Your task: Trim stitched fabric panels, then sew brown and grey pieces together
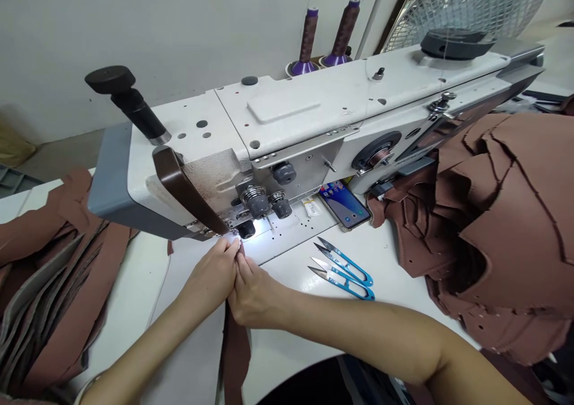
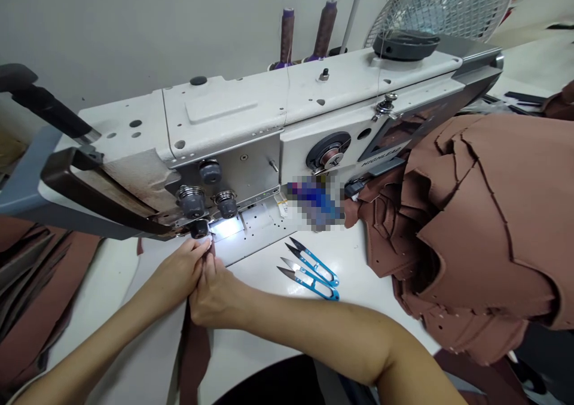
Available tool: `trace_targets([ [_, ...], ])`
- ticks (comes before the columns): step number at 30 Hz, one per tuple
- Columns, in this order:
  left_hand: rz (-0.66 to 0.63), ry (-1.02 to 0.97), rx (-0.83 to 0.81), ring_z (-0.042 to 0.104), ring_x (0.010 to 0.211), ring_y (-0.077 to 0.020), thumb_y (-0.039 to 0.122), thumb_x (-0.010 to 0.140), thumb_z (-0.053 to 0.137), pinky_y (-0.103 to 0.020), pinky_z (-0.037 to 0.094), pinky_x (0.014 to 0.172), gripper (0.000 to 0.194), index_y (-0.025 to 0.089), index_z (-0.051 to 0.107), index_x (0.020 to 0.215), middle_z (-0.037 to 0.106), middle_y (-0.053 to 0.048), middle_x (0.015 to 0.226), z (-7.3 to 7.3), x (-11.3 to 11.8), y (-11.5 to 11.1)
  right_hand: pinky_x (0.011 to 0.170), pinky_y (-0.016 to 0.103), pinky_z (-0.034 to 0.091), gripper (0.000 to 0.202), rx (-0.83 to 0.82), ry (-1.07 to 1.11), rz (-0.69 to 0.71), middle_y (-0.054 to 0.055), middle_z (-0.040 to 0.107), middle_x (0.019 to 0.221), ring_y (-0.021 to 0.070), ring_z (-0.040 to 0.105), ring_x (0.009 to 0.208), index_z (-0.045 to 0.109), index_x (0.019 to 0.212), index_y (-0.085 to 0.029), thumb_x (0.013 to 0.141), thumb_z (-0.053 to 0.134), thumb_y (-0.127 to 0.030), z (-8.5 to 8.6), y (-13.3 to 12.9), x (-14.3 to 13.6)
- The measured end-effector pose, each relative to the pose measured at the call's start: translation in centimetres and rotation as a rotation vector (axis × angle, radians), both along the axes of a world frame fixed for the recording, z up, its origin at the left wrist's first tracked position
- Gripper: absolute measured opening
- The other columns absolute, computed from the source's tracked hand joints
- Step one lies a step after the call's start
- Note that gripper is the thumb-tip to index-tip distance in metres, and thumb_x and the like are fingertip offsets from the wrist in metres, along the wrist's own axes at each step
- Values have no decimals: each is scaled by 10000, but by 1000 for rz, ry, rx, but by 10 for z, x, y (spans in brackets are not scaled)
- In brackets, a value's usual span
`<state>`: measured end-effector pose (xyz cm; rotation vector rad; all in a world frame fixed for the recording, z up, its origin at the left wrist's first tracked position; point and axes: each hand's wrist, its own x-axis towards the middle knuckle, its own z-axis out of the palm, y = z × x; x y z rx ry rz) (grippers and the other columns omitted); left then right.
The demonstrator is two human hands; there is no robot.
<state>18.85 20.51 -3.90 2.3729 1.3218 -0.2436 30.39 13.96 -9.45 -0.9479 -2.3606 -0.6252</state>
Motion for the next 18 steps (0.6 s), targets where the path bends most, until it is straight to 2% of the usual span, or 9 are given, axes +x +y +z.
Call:
trace_targets([
  [7,17,-9,-33,553,965,-181,39,820,344,-313,461,904,536,103,422,1347,527,-108,1052,-1,-6,-2,779,568,520,242,-16,-32,-11,332,654,918,353,667,873,637,902,67,794,442,-27,6,3,4],
  [14,27,-6,-43,560,912,-185,8,802,323,-317,462,879,522,88,488,1290,536,-113,1014,7,1,0,789,562,516,213,-22,-2,4,364,636,917,372,663,889,622,896,97,788,471,-8,2,3,5],
  [18,36,21,-9,547,914,-186,28,811,334,-321,454,877,477,136,534,1231,549,-94,1005,7,6,4,852,587,483,238,-50,-3,1,364,629,958,357,653,923,610,950,102,813,450,-9,-2,7,5],
])
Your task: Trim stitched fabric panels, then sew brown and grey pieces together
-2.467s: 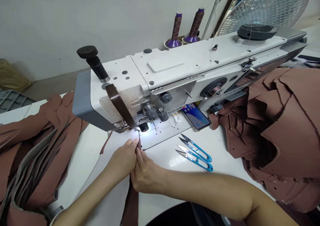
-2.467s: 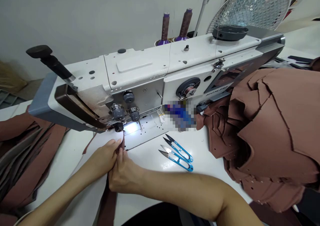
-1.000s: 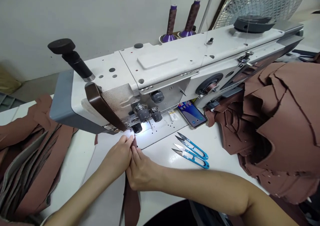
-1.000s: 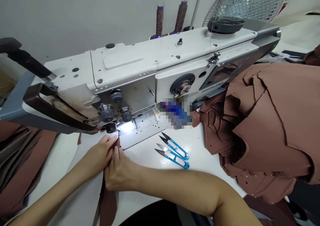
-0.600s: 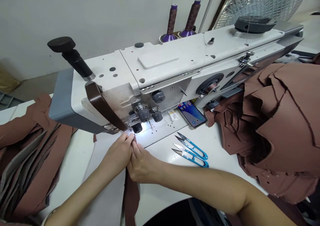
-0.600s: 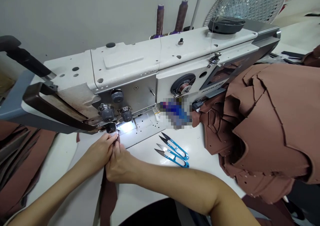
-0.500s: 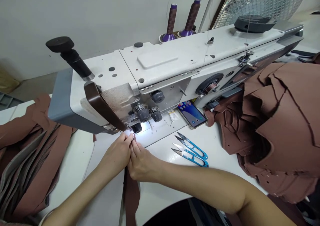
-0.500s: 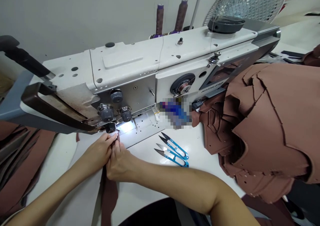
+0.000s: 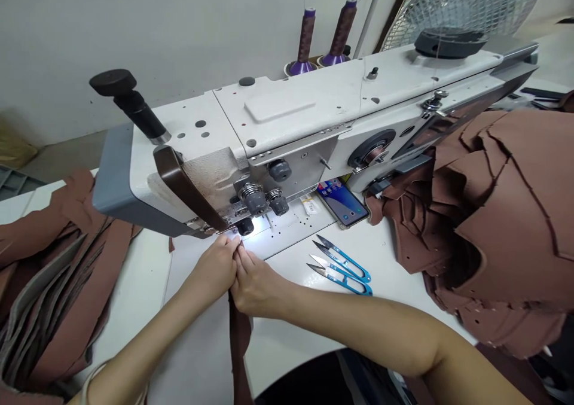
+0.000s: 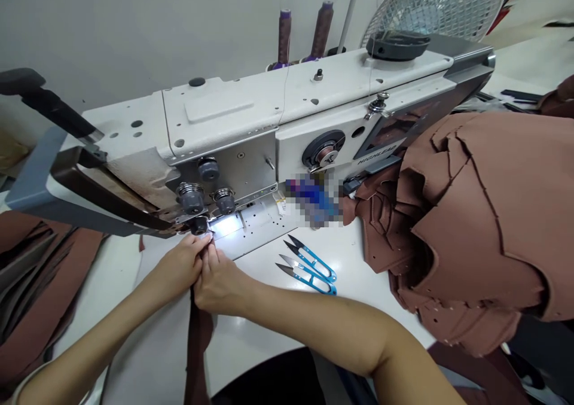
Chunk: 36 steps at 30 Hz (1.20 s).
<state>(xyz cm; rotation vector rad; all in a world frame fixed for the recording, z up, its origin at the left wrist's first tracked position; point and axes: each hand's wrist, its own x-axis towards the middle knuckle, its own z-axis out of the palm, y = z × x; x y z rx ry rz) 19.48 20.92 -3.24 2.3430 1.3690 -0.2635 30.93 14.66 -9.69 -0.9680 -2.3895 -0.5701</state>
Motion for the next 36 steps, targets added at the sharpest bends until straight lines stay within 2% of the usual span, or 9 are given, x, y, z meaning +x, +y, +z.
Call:
trace_targets([
  [5,-28,18,4,541,859,-193,107,866,307,-329,443,847,443,151,516,1254,521,-85,951,0,-9,-3,887,588,451,268,-67,-78,-20,345,627,1006,335,640,944,611,984,103,847,420,-25,13,0,3],
  [8,-47,19,-40,545,823,-198,146,881,297,-332,445,804,454,149,484,1295,503,-77,924,1,-18,-14,839,585,467,283,-132,-159,-7,358,617,1024,361,636,954,609,1009,111,852,441,-55,23,-13,3],
  [10,-56,34,-38,551,851,-208,146,876,306,-332,442,790,481,144,437,1339,504,-84,957,2,-22,-22,777,575,489,294,-117,-198,21,354,624,1013,380,644,935,618,1008,105,845,451,-75,25,-27,3],
  [14,-57,121,3,564,867,-220,100,854,304,-328,438,744,534,127,366,1384,510,-103,1021,0,-20,-31,693,503,528,321,0,-169,29,312,656,973,359,669,880,634,984,93,818,418,-77,20,-45,4],
  [20,-44,184,-11,586,821,-192,76,853,301,-292,424,693,499,132,393,1341,521,-110,1070,0,-7,-27,655,472,539,313,88,-67,16,303,671,896,370,680,836,648,913,88,754,420,-56,14,-40,3],
  [27,-11,203,17,571,906,-193,94,871,308,-277,422,727,521,100,328,1391,523,-114,1088,2,0,-21,665,498,552,307,73,-25,2,327,660,894,359,682,812,625,920,101,751,406,-33,6,-29,2],
  [32,11,152,2,565,842,-175,114,881,299,-262,415,680,468,143,418,1332,513,-79,985,3,-4,-24,660,493,558,284,96,39,-17,312,667,897,370,680,829,639,880,80,738,414,-20,3,-24,2],
  [36,-21,152,9,567,820,-174,124,890,290,-265,414,663,465,116,415,1337,521,-80,971,1,-4,-24,701,510,558,281,87,39,-18,327,661,887,376,678,845,637,885,94,742,423,-19,3,-23,2],
])
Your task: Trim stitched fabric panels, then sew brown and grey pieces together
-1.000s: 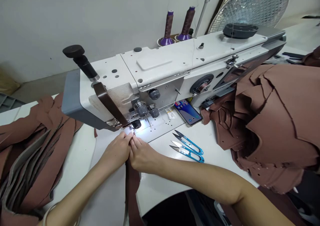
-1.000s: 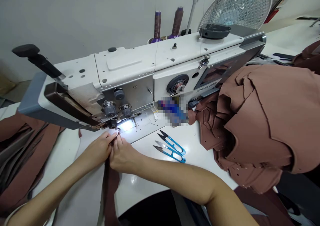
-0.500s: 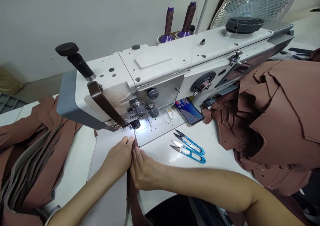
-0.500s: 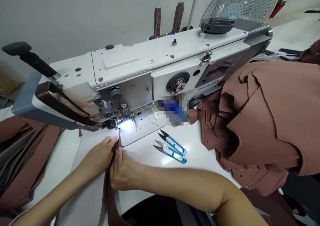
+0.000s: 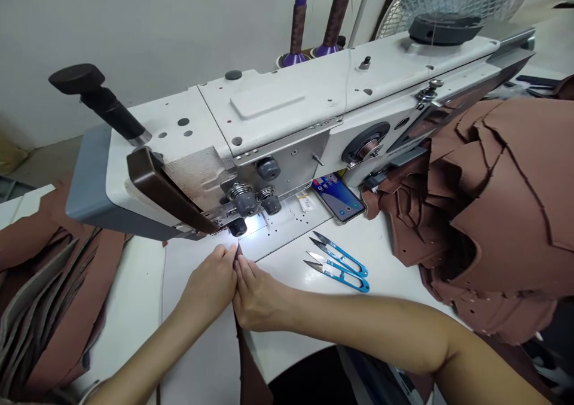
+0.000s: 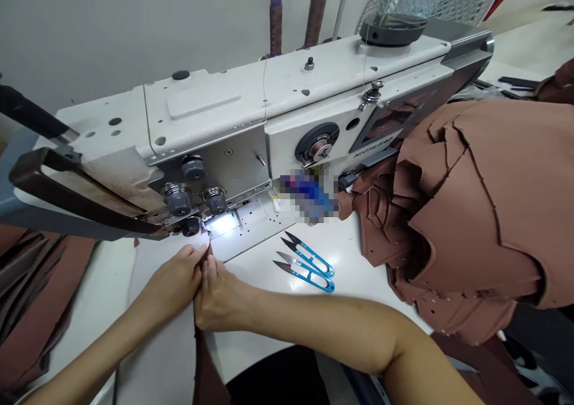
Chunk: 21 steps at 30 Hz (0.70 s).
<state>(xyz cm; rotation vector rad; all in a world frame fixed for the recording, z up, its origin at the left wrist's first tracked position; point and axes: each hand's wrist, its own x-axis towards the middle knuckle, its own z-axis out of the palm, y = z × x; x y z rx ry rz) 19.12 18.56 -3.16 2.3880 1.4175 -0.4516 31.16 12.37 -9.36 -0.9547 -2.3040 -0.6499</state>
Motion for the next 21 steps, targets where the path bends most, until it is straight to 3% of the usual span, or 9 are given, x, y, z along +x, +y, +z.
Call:
trace_targets([
  [5,3,16,33,573,877,-186,124,885,303,-264,421,659,455,111,431,1322,526,-109,1061,-4,3,7,724,506,570,289,-41,-39,-12,331,655,922,372,677,865,619,945,121,774,432,-17,-1,2,1],
  [11,99,-119,-82,549,906,-186,31,784,349,-279,438,788,549,119,411,1322,510,-79,990,-1,-3,8,725,524,580,269,-64,-94,-7,325,651,964,351,680,875,627,932,88,805,420,-29,-3,2,1],
  [16,138,-179,-111,550,855,-185,14,776,350,-294,440,787,426,134,538,1139,524,-56,902,4,-2,3,700,520,582,262,-57,-49,3,353,640,945,386,673,877,621,920,121,779,452,-21,0,-1,0],
  [21,113,-171,-91,561,866,-195,42,807,345,-307,451,783,407,140,534,1154,540,-68,917,-1,3,12,741,520,573,276,-93,-53,1,360,630,974,376,671,900,615,944,126,802,438,-30,-2,2,0],
])
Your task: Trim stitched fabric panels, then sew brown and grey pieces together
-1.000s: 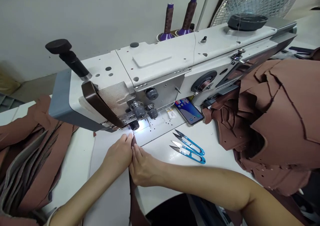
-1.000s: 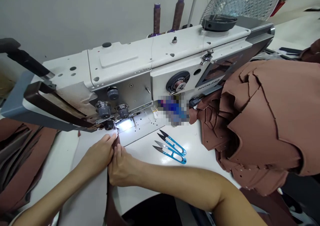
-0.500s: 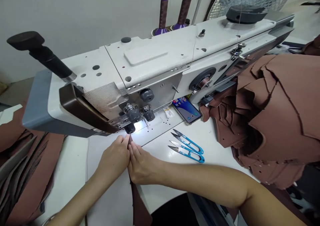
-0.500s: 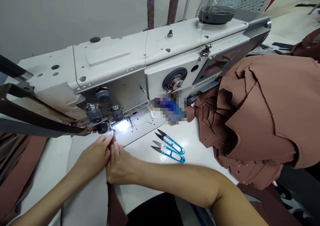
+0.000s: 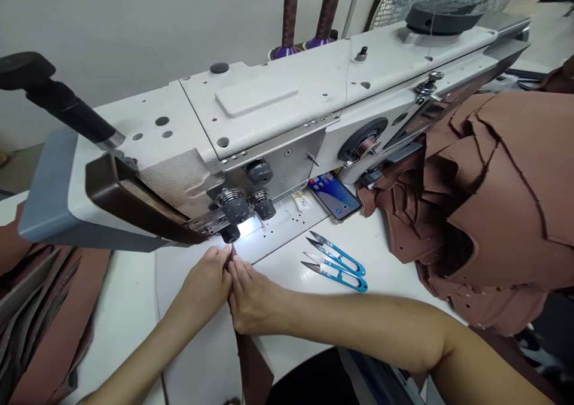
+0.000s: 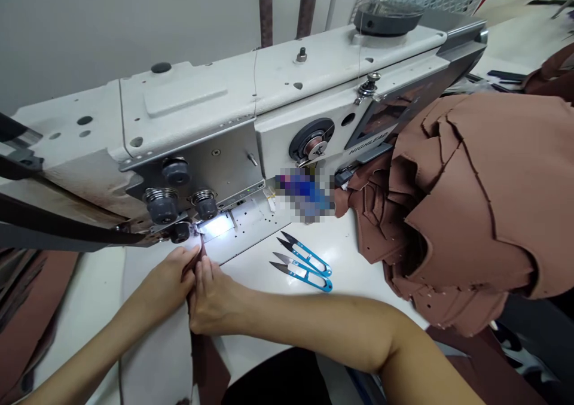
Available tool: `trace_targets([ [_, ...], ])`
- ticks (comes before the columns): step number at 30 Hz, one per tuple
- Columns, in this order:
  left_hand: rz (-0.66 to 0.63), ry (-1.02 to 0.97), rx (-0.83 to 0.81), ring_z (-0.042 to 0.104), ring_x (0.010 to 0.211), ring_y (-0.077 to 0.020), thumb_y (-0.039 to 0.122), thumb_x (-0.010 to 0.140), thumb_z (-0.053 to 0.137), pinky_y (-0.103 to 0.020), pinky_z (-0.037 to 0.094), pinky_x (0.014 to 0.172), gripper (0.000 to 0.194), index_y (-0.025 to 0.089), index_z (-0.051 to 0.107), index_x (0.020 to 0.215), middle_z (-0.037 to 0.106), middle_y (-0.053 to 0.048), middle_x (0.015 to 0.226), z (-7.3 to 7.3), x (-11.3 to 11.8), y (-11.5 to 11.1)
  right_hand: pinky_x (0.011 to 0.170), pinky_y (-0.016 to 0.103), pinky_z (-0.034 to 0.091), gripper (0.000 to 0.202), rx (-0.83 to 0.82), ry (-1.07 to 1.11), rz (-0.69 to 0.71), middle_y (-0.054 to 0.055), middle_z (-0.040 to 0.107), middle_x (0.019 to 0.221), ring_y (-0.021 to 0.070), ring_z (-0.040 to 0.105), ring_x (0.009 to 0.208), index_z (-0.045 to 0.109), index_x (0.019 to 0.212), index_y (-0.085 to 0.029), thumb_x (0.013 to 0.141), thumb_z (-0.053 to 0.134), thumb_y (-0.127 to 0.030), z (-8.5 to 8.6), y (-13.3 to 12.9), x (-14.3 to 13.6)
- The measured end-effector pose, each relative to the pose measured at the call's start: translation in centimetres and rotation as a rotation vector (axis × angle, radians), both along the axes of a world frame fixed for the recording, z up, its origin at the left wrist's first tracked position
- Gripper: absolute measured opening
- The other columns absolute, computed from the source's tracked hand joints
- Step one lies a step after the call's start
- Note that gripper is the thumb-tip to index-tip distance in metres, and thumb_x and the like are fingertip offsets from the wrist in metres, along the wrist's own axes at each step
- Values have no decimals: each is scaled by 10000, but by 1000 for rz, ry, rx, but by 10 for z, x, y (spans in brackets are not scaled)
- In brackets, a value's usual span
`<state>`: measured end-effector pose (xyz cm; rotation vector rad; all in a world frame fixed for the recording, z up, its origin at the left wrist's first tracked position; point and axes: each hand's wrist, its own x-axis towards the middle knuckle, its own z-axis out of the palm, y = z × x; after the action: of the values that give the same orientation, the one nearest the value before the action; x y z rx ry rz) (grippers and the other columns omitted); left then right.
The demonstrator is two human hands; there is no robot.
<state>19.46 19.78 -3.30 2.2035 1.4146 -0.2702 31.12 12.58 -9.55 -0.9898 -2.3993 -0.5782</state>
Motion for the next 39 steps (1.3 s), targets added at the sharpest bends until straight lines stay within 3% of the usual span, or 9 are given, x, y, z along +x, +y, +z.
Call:
trace_targets([
  [5,27,-68,26,546,946,-204,67,803,343,-317,458,821,346,156,586,1033,532,-87,986,-4,1,8,772,511,550,321,10,84,-43,339,636,998,395,651,950,612,986,132,789,421,-35,-2,4,1],
  [12,5,-63,-68,555,967,-183,42,777,373,-297,462,877,556,139,433,1321,522,-80,1035,-1,-17,-19,743,507,534,274,64,11,44,295,667,955,377,668,901,651,905,48,800,444,-98,6,-16,2],
  [17,-8,-4,-103,568,1028,-192,12,791,347,-312,455,902,540,134,471,1302,577,-103,1107,-1,-17,-29,683,497,535,201,82,18,80,274,686,867,376,679,830,647,818,10,763,477,-82,10,-19,1],
  [27,-34,-36,-77,569,1020,-185,-17,787,325,-309,448,919,545,98,466,1301,582,-113,1109,1,-11,-18,709,511,530,207,60,45,80,256,690,810,374,679,826,643,825,13,770,461,-68,9,-12,1],
  [34,-48,12,-40,569,991,-203,13,802,341,-328,457,876,484,108,486,1253,573,-109,1038,1,-5,-2,841,550,504,261,-51,-45,68,311,657,967,352,662,926,612,958,64,843,436,-90,3,0,4],
  [39,-65,6,-17,593,928,-200,52,812,334,-319,460,823,357,157,597,1029,604,-88,956,0,-3,12,858,530,504,303,-66,-29,47,300,651,1018,356,652,958,619,1003,71,847,431,-108,6,1,5],
])
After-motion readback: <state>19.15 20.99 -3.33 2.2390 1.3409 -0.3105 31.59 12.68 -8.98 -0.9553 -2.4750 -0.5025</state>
